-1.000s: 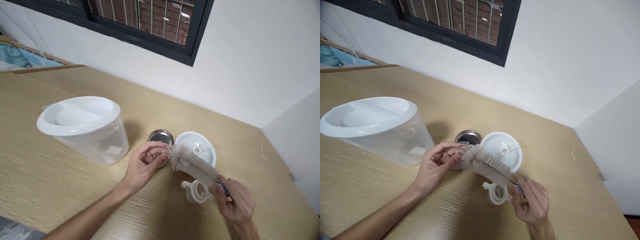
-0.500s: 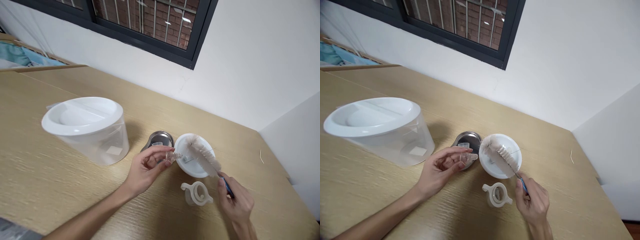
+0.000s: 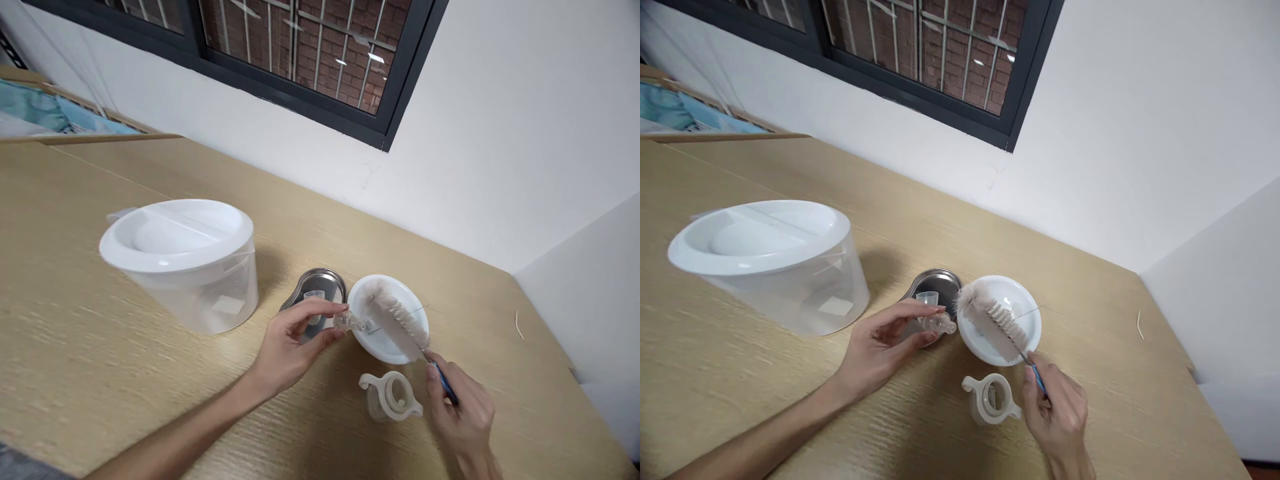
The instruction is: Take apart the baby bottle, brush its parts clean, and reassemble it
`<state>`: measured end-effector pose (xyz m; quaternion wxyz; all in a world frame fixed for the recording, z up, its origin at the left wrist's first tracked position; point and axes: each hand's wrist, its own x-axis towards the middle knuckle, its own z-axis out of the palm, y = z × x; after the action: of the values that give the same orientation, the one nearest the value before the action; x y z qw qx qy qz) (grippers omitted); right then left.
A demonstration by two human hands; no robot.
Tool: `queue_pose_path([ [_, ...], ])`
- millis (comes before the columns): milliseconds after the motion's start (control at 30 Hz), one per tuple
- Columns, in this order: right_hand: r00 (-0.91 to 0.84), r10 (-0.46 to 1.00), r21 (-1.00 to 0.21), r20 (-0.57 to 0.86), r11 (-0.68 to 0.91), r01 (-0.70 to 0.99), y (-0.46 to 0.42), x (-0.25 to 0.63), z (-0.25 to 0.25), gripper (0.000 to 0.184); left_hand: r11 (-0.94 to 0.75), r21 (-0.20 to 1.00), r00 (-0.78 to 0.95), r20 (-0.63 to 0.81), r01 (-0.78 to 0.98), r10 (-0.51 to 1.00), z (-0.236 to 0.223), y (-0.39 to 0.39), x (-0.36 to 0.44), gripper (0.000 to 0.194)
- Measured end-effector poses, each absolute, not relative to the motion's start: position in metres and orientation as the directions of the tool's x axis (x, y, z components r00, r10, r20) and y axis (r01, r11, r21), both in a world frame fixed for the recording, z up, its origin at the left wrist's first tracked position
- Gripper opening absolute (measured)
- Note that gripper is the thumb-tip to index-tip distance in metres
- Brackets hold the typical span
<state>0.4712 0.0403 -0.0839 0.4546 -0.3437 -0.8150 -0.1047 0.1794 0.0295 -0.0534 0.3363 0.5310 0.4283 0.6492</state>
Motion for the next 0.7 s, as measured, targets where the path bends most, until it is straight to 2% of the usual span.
queue_pose_path([
  [100,-0.338,0.396,-0.099,0.854,0.760,0.642,0.038,0.470,-0.081,0.026,-0.431,0.893,-0.204,0.449,0.127,0.870,-0.058,0.031,0.178,0.018],
  [233,-0.247,0.291,-0.062,0.924,0.753,0.655,0.033,0.471,-0.077,0.025,-0.431,0.885,-0.207,0.461,0.175,0.863,-0.061,0.034,0.176,0.020],
  [400,-0.394,0.364,-0.062,0.844,0.795,0.603,0.038,0.473,-0.082,0.028,-0.446,0.867,-0.198,0.488,0.221,0.850,-0.063,0.033,0.175,0.022],
  [567,-0.356,0.380,-0.090,0.853,0.781,0.618,0.041,0.474,-0.085,0.028,-0.344,0.921,-0.248,0.382,0.183,0.890,-0.065,0.032,0.177,0.026],
  [700,-0.359,0.377,-0.084,0.854,0.780,0.620,0.040,0.474,-0.082,0.026,-0.330,0.931,-0.250,0.361,0.158,0.899,-0.061,0.031,0.177,0.022],
])
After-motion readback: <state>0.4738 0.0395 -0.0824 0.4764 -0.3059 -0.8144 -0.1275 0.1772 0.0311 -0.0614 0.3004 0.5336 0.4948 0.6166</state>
